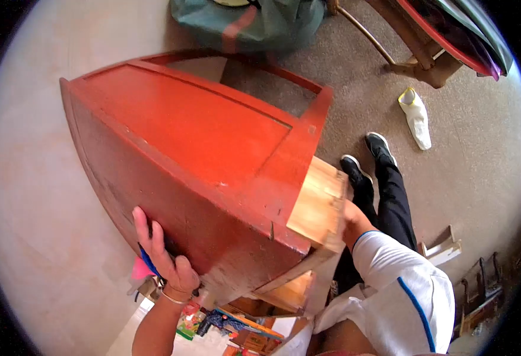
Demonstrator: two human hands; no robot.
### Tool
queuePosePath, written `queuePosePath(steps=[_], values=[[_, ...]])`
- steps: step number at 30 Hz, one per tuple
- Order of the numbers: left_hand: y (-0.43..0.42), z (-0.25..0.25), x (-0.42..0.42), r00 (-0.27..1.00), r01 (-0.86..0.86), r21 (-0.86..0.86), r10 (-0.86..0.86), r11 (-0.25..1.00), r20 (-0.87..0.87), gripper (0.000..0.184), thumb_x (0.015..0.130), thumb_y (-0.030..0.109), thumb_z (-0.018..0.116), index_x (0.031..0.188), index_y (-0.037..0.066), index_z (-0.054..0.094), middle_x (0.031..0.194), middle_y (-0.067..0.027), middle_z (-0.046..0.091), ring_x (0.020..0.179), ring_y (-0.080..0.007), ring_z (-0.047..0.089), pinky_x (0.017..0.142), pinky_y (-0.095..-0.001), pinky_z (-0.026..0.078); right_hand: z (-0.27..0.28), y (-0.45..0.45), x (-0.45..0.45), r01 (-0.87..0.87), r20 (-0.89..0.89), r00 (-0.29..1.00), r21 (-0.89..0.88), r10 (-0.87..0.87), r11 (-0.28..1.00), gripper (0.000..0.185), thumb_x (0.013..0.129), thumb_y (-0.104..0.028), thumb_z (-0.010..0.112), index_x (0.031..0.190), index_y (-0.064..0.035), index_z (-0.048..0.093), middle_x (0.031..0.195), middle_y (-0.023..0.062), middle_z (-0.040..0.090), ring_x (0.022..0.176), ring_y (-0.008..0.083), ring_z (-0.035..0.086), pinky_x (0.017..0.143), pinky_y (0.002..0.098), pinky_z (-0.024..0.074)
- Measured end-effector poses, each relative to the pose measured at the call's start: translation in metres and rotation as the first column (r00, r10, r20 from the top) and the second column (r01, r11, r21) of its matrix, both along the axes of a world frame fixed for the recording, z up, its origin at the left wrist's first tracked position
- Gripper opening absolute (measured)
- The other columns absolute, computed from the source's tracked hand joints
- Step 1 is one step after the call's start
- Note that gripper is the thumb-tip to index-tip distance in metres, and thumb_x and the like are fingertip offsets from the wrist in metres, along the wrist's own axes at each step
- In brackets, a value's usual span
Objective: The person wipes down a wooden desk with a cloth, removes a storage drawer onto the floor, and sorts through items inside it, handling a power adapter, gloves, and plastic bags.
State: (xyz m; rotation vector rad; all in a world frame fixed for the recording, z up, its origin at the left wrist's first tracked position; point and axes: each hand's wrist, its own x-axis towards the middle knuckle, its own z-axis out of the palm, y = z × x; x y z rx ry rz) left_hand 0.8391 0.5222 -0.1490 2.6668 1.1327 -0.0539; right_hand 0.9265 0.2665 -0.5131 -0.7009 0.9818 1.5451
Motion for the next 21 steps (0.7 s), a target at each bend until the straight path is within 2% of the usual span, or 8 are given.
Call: queuePosePath(steps=[9, 13, 14, 15, 17, 18, 20, 21], values=[[0.001, 0.001, 0.012, 0.996, 0.019, 0.072, -0.025, 0.997, 0.086, 0.048, 0.088, 0.015, 0.039, 0.133, 0.0, 0.042, 0.145, -0.0184, 0.031, 0.135, -0.0348, 0.027, 0.11, -0.0451, 0.019, 0.075, -0.001, 0.067, -0.001, 0.154, 0.988, -0.002, 0.001, 1.0, 0.033, 0.091, -0.032, 0.053, 0.117, -0.0106, 0.055, 0.112, 0.0006, 0.058, 0.101, 0.017, 0.054, 0.087, 0.0351, 0.0453], [-0.009, 0.0, 0.013, 0.973, -0.057, 0.17, 0.017, 0.984, 0.231, 0.04, 0.084, 0.01, 0.055, 0.123, 0.005, 0.052, 0.139, -0.0164, 0.041, 0.125, -0.0345, 0.04, 0.103, -0.0439, 0.029, 0.135, 0.023, 0.126, -0.139, 0.416, 0.904, 0.077, 0.095, 0.987, 0.034, 0.091, -0.033, 0.054, 0.117, -0.0111, 0.055, 0.113, 0.0, 0.057, 0.102, 0.017, 0.054, 0.087, 0.0353, 0.045], [-0.009, -0.004, 0.01, 0.954, -0.07, 0.239, -0.004, 0.968, 0.298, 0.037, 0.085, 0.011, 0.056, 0.121, 0.007, 0.053, 0.135, -0.015, 0.044, 0.12, -0.033, 0.044, 0.099, -0.0436, 0.032, 0.147, 0.026, 0.146, -0.233, 0.563, 0.814, 0.091, 0.143, 0.968, 0.034, 0.091, -0.033, 0.054, 0.117, -0.0112, 0.055, 0.113, -0.0001, 0.057, 0.102, 0.017, 0.054, 0.087, 0.0353, 0.0449], [-0.012, -0.001, 0.013, 0.971, -0.073, 0.346, -0.013, 0.936, 0.24, 0.036, 0.085, 0.01, 0.055, 0.121, 0.009, 0.054, 0.133, -0.0145, 0.045, 0.118, -0.0326, 0.045, 0.097, -0.0434, 0.033, 0.15, 0.027, 0.176, -0.419, 0.814, 0.555, 0.095, 0.172, 0.903, 0.037, 0.09, -0.036, 0.055, 0.119, -0.0123, 0.054, 0.115, -0.0006, 0.056, 0.103, 0.0167, 0.053, 0.088, 0.0359, 0.0434], [-0.022, 0.009, 0.018, 0.987, -0.102, 0.451, 0.034, 0.887, 0.157, 0.032, 0.086, 0.01, 0.055, 0.118, 0.012, 0.055, 0.128, -0.0133, 0.048, 0.114, -0.0319, 0.046, 0.093, -0.0431, 0.035, 0.196, 0.042, 0.206, -0.597, 0.917, 0.355, 0.072, 0.183, 0.799, 0.044, 0.09, -0.042, 0.053, 0.126, -0.0147, 0.051, 0.12, 0.0002, 0.054, 0.11, 0.017, 0.048, 0.092, 0.0374, 0.039], [-0.033, 0.014, 0.02, 0.984, -0.15, 0.473, 0.084, 0.868, 0.156, 0.03, 0.086, 0.01, 0.056, 0.115, 0.014, 0.056, 0.125, -0.0126, 0.05, 0.112, -0.0315, 0.047, 0.092, -0.0431, 0.036, 0.244, 0.064, 0.216, -0.621, 0.862, 0.45, 0.117, 0.231, 0.775, 0.048, 0.091, -0.044, 0.051, 0.13, -0.0162, 0.049, 0.122, 0.0015, 0.053, 0.116, 0.0177, 0.044, 0.095, 0.0384, 0.036], [-0.074, 0.026, 0.035, 0.951, -0.245, 0.459, 0.119, 0.854, 0.286, 0.026, 0.085, 0.012, 0.058, 0.111, 0.013, 0.058, 0.12, -0.0116, 0.051, 0.112, -0.0296, 0.047, 0.092, -0.0436, 0.035, 0.29, 0.089, 0.219, -0.838, 0.966, 0.061, -0.087, 0.25, 0.539, 0.052, 0.089, -0.042, 0.055, 0.132, -0.014, 0.047, 0.127, 0.0042, 0.052, 0.119, 0.0209, 0.046, 0.095, 0.039, 0.0382], [-0.097, 0.026, 0.041, 0.912, -0.252, 0.33, 0.109, 0.91, 0.396, 0.023, 0.086, 0.014, 0.057, 0.109, 0.014, 0.058, 0.117, -0.011, 0.053, 0.108, -0.0276, 0.05, 0.09, -0.0417, 0.038, 0.293, 0.104, 0.218, -0.863, 0.972, -0.119, -0.202, 0.201, 0.464, 0.055, 0.086, -0.04, 0.058, 0.133, -0.0137, 0.046, 0.127, 0.0067, 0.053, 0.119, 0.0226, 0.047, 0.095, 0.0387, 0.039]])
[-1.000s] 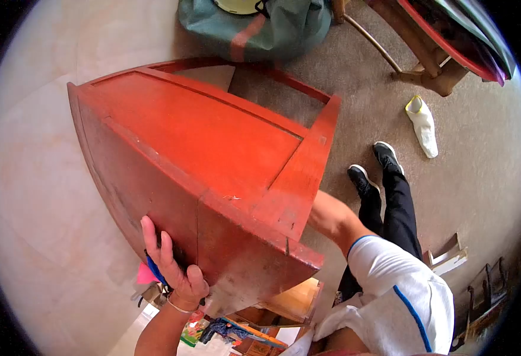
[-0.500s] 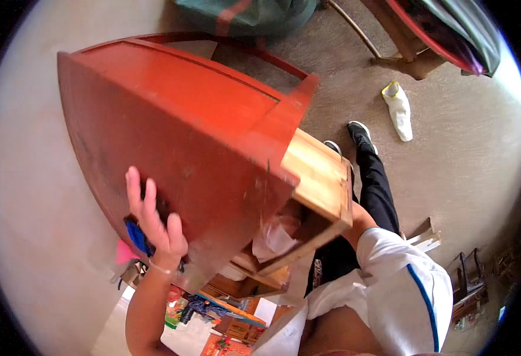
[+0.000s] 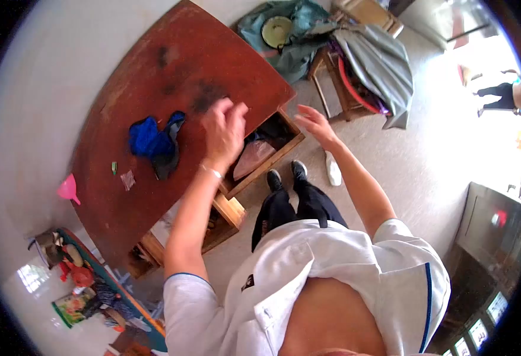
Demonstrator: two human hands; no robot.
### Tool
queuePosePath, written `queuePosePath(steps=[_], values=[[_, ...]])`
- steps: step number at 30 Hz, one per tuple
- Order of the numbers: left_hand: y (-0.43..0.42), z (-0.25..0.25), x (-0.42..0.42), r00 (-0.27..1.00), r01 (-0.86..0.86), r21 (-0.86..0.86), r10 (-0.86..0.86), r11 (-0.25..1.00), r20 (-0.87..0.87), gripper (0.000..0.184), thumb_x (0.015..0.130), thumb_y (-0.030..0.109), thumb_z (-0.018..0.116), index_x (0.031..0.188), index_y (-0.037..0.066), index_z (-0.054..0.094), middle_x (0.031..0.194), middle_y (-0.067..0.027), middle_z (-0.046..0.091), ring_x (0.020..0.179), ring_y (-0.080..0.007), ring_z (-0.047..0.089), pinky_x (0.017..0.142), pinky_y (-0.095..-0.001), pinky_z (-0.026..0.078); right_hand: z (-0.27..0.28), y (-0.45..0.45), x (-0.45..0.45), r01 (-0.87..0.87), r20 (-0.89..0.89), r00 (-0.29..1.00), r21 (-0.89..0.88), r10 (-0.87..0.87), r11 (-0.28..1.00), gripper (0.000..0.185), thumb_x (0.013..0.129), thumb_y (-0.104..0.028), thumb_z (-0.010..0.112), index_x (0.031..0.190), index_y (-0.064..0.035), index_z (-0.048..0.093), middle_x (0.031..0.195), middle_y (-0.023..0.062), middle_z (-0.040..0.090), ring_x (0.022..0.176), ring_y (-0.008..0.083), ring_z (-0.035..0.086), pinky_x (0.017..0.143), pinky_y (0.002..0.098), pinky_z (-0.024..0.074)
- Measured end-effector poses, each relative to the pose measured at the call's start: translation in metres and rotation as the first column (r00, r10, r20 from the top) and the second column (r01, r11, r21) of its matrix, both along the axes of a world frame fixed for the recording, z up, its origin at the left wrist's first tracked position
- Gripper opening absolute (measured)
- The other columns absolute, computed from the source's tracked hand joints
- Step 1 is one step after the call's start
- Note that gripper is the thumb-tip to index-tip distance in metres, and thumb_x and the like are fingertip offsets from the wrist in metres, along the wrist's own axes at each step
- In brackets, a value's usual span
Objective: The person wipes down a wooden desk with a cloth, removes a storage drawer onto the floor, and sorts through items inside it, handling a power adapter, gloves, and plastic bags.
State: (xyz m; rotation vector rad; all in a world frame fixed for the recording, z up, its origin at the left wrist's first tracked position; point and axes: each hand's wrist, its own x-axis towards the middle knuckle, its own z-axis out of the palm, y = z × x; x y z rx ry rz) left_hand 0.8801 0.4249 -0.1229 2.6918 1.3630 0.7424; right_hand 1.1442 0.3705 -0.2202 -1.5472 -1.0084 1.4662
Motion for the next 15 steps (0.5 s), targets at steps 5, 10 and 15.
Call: queuePosePath(steps=[5, 10, 15], values=[[-0.181, -0.028, -0.004, 0.667, 0.394, -0.876, 0.569, 0.277, 0.48, 0.041, 0.09, 0.041, 0.055, 0.108, 0.004, 0.054, 0.096, -0.008, 0.062, 0.088, -0.0218, 0.062, 0.071, -0.028, 0.05, -0.014, 0.041, -0.035, -0.262, 0.521, 0.795, -0.168, 0.311, 0.95, 0.065, 0.072, -0.029, 0.067, 0.131, -0.0101, 0.047, 0.119, 0.0198, 0.058, 0.115, 0.0305, 0.053, 0.094, 0.0365, 0.0433], [-0.195, -0.072, -0.036, -0.259, 0.624, -0.772, 0.964, 0.122, -0.058, 0.069, 0.083, 0.053, 0.061, 0.117, -0.003, 0.04, 0.103, -0.0153, 0.056, 0.099, -0.0306, 0.057, 0.087, -0.0426, 0.049, -0.03, 0.05, -0.048, -0.276, 0.663, 0.629, -0.298, 0.406, 0.914, 0.057, 0.075, -0.028, 0.062, 0.125, -0.0037, 0.049, 0.116, 0.0232, 0.058, 0.11, 0.0354, 0.055, 0.092, 0.0405, 0.0464], [-0.163, -0.109, -0.037, -0.618, 0.561, -0.795, 0.755, 0.231, -0.217, 0.045, 0.09, 0.03, 0.058, 0.112, -0.007, 0.044, 0.111, -0.0205, 0.048, 0.106, -0.0354, 0.051, 0.094, -0.0492, 0.046, -0.032, 0.054, -0.043, -0.325, 0.678, 0.586, -0.304, 0.443, 0.895, 0.047, 0.073, -0.017, 0.061, 0.118, -0.0054, 0.054, 0.112, 0.0234, 0.059, 0.106, 0.036, 0.057, 0.086, 0.0422, 0.0482]])
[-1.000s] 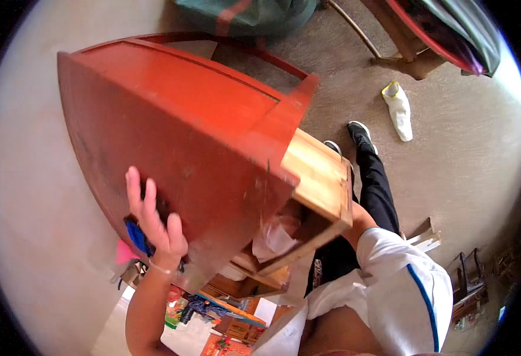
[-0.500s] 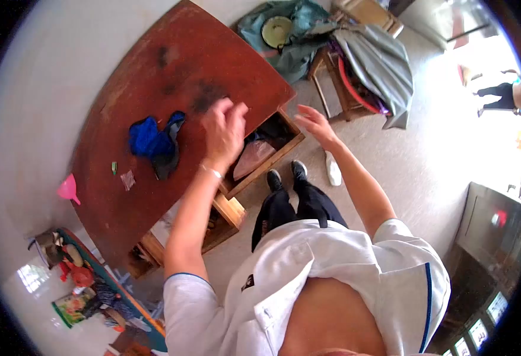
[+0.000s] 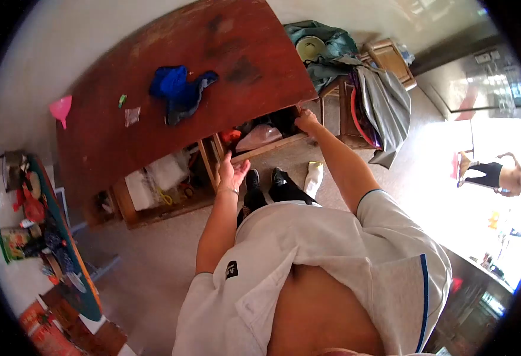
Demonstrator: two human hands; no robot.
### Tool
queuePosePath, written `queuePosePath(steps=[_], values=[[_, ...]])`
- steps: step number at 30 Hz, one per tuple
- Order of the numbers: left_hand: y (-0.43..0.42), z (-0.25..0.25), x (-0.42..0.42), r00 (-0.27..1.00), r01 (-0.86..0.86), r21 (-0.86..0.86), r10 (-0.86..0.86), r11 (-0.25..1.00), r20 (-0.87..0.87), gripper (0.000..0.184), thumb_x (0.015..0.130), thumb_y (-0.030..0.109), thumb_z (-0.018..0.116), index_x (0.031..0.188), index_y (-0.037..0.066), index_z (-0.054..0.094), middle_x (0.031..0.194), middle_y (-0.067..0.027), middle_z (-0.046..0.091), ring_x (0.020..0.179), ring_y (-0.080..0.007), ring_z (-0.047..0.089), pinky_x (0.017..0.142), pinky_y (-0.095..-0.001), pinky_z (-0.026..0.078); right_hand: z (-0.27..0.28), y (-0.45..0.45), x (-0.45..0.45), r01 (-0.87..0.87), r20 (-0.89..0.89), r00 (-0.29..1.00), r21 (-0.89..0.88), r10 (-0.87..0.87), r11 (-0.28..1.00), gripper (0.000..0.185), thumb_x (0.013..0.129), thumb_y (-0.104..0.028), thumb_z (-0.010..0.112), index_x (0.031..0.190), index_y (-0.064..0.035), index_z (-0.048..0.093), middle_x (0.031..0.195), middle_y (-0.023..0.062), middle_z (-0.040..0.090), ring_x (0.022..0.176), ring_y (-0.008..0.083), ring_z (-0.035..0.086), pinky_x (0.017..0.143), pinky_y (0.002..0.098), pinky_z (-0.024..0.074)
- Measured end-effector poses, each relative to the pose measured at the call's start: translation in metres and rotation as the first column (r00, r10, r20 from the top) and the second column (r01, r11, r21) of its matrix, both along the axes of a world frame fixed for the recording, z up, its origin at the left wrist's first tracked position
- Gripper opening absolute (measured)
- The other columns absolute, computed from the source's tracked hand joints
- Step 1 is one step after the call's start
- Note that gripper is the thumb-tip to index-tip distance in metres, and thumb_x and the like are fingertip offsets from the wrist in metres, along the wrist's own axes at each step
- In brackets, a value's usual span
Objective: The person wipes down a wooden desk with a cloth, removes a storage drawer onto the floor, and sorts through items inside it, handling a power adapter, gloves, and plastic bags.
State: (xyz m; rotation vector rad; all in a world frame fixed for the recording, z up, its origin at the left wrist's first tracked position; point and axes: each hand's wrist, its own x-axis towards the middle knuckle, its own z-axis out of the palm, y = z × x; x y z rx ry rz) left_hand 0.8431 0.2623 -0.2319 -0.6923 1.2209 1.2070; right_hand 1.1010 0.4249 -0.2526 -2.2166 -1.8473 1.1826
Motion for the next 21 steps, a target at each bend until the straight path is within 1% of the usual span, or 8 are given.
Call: queuePosePath(steps=[2, 6, 8, 13, 15, 17, 20, 21], values=[[-0.005, -0.023, 0.0, 0.992, 0.021, 0.189, 0.003, 0.982, -0.129, 0.034, 0.091, 0.022, 0.053, 0.11, -0.006, 0.046, 0.113, -0.0202, 0.049, 0.103, -0.0339, 0.052, 0.094, -0.0503, 0.047, 0.002, -0.006, 0.001, 0.012, -0.052, 0.999, 0.047, -0.01, 0.999, 0.044, 0.074, -0.015, 0.06, 0.117, -0.005, 0.054, 0.111, 0.023, 0.059, 0.104, 0.0366, 0.058, 0.084, 0.0422, 0.049], [-0.029, -0.035, 0.008, 0.986, 0.03, 0.159, -0.003, 0.987, -0.165, 0.023, 0.091, 0.017, 0.051, 0.103, -0.003, 0.049, 0.108, -0.0158, 0.053, 0.094, -0.0297, 0.054, 0.095, -0.0538, 0.045, 0.008, -0.032, 0.013, -0.017, -0.104, 0.994, 0.054, 0.023, 0.998, 0.043, 0.074, -0.012, 0.058, 0.115, -0.0043, 0.053, 0.108, 0.0226, 0.06, 0.102, 0.0381, 0.059, 0.083, 0.0434, 0.0498], [-0.061, -0.02, 0.022, 0.991, 0.024, 0.233, 0.007, 0.972, -0.132, 0.017, 0.09, 0.013, 0.051, 0.099, -0.001, 0.052, 0.102, -0.0139, 0.056, 0.097, -0.0277, 0.054, 0.096, -0.0541, 0.043, 0.02, -0.054, 0.023, -0.061, -0.078, 0.995, -0.088, 0.054, 0.994, 0.047, 0.074, -0.014, 0.056, 0.119, -0.0018, 0.048, 0.111, 0.0252, 0.056, 0.105, 0.0408, 0.054, 0.087, 0.0461, 0.0466], [-0.142, -0.036, 0.035, 0.962, 0.224, 0.236, -0.177, 0.946, -0.207, 0.027, 0.083, 0.018, 0.061, 0.104, 0.001, 0.058, 0.102, -0.0088, 0.06, 0.1, -0.0248, 0.055, 0.09, -0.044, 0.046, 0.02, -0.123, 0.055, -0.155, -0.092, 0.982, 0.095, 0.163, 0.983, 0.048, 0.072, -0.013, 0.053, 0.118, -0.0009, 0.05, 0.114, 0.0274, 0.054, 0.106, 0.0438, 0.053, 0.089, 0.045, 0.0449], [-0.149, -0.004, 0.034, 0.779, 0.546, 0.107, -0.457, 0.831, -0.429, 0.036, 0.082, 0.022, 0.064, 0.11, 0.0, 0.057, 0.106, -0.0087, 0.06, 0.1, -0.0247, 0.055, 0.089, -0.0397, 0.045, 0.01, -0.136, 0.065, -0.095, -0.179, 0.978, 0.055, 0.103, 0.994, 0.05, 0.071, -0.012, 0.055, 0.12, -0.0025, 0.051, 0.112, 0.0265, 0.057, 0.105, 0.0416, 0.054, 0.089, 0.0427, 0.0454], [-0.133, 0.028, 0.028, 0.769, 0.563, -0.059, -0.549, 0.824, -0.327, 0.054, 0.077, 0.029, 0.07, 0.119, -0.002, 0.055, 0.108, -0.0091, 0.06, 0.096, -0.0237, 0.055, 0.087, -0.0326, 0.043, 0.04, -0.138, 0.058, -0.063, -0.256, 0.965, 0.005, 0.062, 0.998, 0.05, 0.068, -0.011, 0.058, 0.118, -0.0037, 0.052, 0.109, 0.0251, 0.059, 0.106, 0.0403, 0.055, 0.089, 0.0428, 0.0451], [-0.126, 0.028, 0.011, 0.504, 0.753, -0.144, -0.703, 0.643, -0.502, 0.053, 0.076, 0.028, 0.07, 0.115, -0.003, 0.056, 0.104, -0.0106, 0.06, 0.093, -0.022, 0.055, 0.082, -0.0317, 0.044, 0.058, -0.132, 0.05, -0.063, -0.26, 0.963, 0.025, 0.067, 0.998, 0.05, 0.067, -0.009, 0.058, 0.116, -0.0045, 0.053, 0.105, 0.0241, 0.06, 0.105, 0.0392, 0.056, 0.088, 0.0425, 0.0454], [-0.122, 0.024, 0.004, 0.544, 0.735, -0.116, -0.684, 0.668, -0.485, 0.052, 0.075, 0.028, 0.07, 0.114, -0.004, 0.056, 0.103, -0.0107, 0.06, 0.092, -0.0216, 0.056, 0.08, -0.0312, 0.044, 0.059, -0.134, 0.05, -0.07, -0.238, 0.968, 0.038, 0.077, 0.997, 0.05, 0.067, -0.009, 0.058, 0.116, -0.0046, 0.054, 0.104, 0.024, 0.061, 0.104, 0.039, 0.056, 0.087, 0.0423, 0.0456]])
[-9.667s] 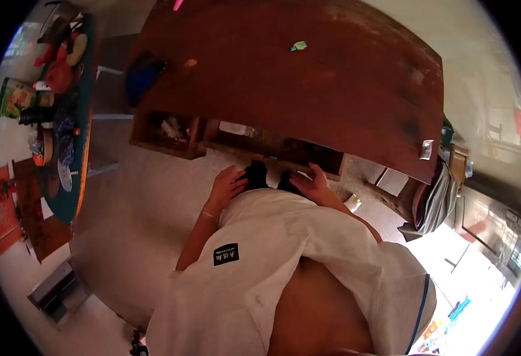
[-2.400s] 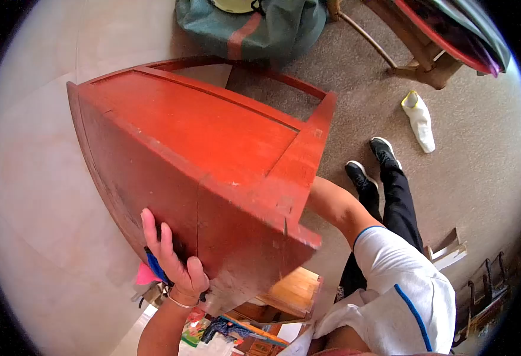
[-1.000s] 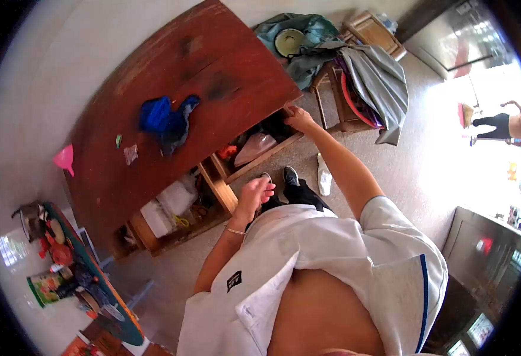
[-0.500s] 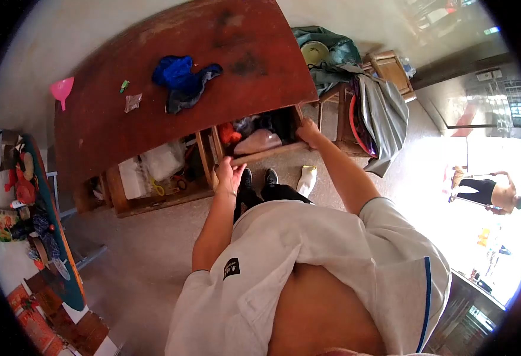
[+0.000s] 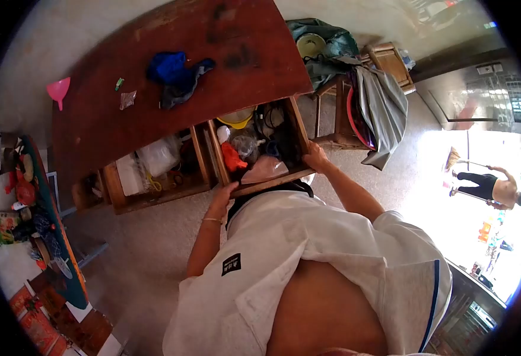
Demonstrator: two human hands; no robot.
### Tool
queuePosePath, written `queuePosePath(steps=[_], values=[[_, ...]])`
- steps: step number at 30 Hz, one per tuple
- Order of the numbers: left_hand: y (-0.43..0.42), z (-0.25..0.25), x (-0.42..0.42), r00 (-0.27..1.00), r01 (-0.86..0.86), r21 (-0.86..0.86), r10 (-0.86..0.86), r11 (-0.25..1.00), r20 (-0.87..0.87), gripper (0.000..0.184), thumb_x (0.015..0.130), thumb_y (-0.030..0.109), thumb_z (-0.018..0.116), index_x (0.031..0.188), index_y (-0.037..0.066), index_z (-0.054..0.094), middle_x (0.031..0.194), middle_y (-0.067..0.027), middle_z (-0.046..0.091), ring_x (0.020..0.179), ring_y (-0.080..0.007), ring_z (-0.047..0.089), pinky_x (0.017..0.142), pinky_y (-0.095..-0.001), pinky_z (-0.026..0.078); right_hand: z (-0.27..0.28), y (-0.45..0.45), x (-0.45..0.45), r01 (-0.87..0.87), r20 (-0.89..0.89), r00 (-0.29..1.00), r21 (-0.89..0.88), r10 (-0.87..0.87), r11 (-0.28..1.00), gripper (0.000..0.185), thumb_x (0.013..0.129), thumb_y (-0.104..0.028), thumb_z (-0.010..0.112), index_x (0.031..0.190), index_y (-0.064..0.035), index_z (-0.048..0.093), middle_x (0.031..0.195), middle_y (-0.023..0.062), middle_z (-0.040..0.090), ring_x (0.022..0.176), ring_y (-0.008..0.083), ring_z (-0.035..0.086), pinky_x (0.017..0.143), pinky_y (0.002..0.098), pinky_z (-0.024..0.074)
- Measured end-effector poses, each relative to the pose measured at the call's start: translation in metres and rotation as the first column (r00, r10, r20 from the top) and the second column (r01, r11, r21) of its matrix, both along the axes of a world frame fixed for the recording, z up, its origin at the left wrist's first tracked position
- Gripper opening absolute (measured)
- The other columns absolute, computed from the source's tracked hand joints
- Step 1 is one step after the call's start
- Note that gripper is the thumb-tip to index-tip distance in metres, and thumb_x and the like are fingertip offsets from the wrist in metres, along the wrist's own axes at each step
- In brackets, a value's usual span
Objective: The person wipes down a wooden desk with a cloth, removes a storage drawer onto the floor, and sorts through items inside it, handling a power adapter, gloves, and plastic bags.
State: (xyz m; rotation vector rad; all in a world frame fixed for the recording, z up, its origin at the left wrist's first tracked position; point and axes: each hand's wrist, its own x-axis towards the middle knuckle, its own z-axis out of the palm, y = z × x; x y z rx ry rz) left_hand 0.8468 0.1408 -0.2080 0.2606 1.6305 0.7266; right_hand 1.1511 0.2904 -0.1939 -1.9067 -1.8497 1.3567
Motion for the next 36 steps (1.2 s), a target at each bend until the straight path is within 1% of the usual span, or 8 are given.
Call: queuePosePath(steps=[5, 8, 11, 18, 21, 27, 34, 36], values=[[0.047, -0.004, -0.003, 0.986, -0.124, 0.257, 0.147, 0.958, -0.072, 0.046, 0.069, 0.017, 0.067, 0.106, -0.008, 0.056, 0.094, -0.0107, 0.058, 0.082, -0.0201, 0.055, 0.068, -0.031, 0.044, -0.018, 0.001, 0.005, 0.057, 0.038, 0.998, -0.094, -0.053, 0.994, 0.054, 0.069, -0.009, 0.058, 0.123, -0.0078, 0.051, 0.105, 0.0229, 0.061, 0.103, 0.0357, 0.058, 0.088, 0.0396, 0.0461], [0.081, -0.004, -0.016, 0.974, 0.079, 0.045, -0.068, 0.996, -0.217, 0.044, 0.062, 0.012, 0.063, 0.099, -0.01, 0.053, 0.087, -0.0108, 0.057, 0.074, -0.0204, 0.054, 0.062, -0.0328, 0.044, -0.033, 0.002, 0.005, 0.039, 0.105, 0.994, -0.039, -0.035, 0.998, 0.057, 0.07, -0.011, 0.058, 0.127, -0.0109, 0.05, 0.107, 0.0231, 0.061, 0.102, 0.0347, 0.059, 0.089, 0.0386, 0.0473], [0.091, -0.011, -0.023, 0.971, -0.029, 0.086, 0.049, 0.996, -0.233, 0.04, 0.059, 0.009, 0.062, 0.093, -0.009, 0.052, 0.083, -0.0108, 0.056, 0.071, -0.02, 0.052, 0.059, -0.0342, 0.042, -0.025, 0.003, 0.005, 0.057, 0.093, 0.994, -0.083, -0.049, 0.995, 0.057, 0.071, -0.012, 0.058, 0.127, -0.0114, 0.05, 0.108, 0.0231, 0.061, 0.102, 0.035, 0.06, 0.088, 0.0392, 0.0484], [0.116, -0.019, -0.028, 0.937, 0.095, 0.07, -0.065, 0.993, -0.344, 0.049, 0.074, 0.024, 0.069, 0.101, -0.014, 0.053, 0.088, -0.014, 0.058, 0.078, -0.0215, 0.055, 0.069, -0.0375, 0.045, -0.029, 0.008, 0.007, 0.015, 0.078, 0.997, -0.111, -0.006, 0.994, 0.052, 0.066, -0.021, 0.073, 0.113, -0.0039, 0.059, 0.097, 0.0187, 0.065, 0.097, 0.0315, 0.062, 0.083, 0.0383, 0.0485], [0.123, -0.003, -0.025, 0.926, 0.09, 0.014, -0.078, 0.996, -0.369, 0.057, 0.077, 0.028, 0.068, 0.111, -0.015, 0.052, 0.094, -0.0165, 0.06, 0.083, -0.0223, 0.057, 0.073, -0.0379, 0.045, -0.035, 0.019, 0.009, 0.061, -0.216, 0.97, -0.219, -0.109, 0.974, 0.063, 0.063, -0.031, 0.08, 0.114, -0.0024, 0.059, 0.1, 0.0173, 0.065, 0.097, 0.027, 0.062, 0.082, 0.0359, 0.0482], [0.133, -0.038, -0.046, 0.957, 0.193, -0.059, -0.201, 0.979, -0.208, 0.06, 0.08, 0.028, 0.069, 0.126, -0.004, 0.049, 0.121, -0.0161, 0.054, 0.111, -0.026, 0.05, 0.093, -0.0396, 0.039, -0.015, 0.063, -0.02, 0.096, -0.074, 0.993, 0.081, -0.09, 0.992, 0.065, 0.067, -0.036, 0.078, 0.117, -0.0001, 0.056, 0.11, 0.0178, 0.061, 0.104, 0.0259, 0.058, 0.085, 0.0357, 0.0454], [0.126, -0.046, -0.046, 0.889, 0.31, -0.017, -0.297, 0.95, -0.35, 0.036, 0.072, 0.012, 0.062, 0.098, -0.011, 0.055, 0.098, -0.0189, 0.058, 0.09, -0.0246, 0.055, 0.071, -0.0382, 0.045, -0.014, 0.122, -0.054, 0.054, 0.171, 0.985, -0.229, -0.014, 0.972, 0.065, 0.076, -0.027, 0.074, 0.129, -0.0024, 0.046, 0.127, 0.0179, 0.051, 0.11, 0.0293, 0.055, 0.086, 0.0387, 0.0482], [0.126, -0.043, -0.049, 0.838, 0.389, -0.034, -0.369, 0.921, -0.402, 0.033, 0.073, 0.012, 0.059, 0.095, -0.012, 0.054, 0.096, -0.0219, 0.057, 0.087, -0.0269, 0.057, 0.07, -0.0394, 0.045, -0.046, 0.132, -0.048, 0.071, 0.058, 0.997, -0.225, -0.059, 0.972, 0.063, 0.076, -0.021, 0.074, 0.129, -0.0034, 0.045, 0.127, 0.0175, 0.051, 0.108, 0.0295, 0.056, 0.085, 0.0386, 0.0491]])
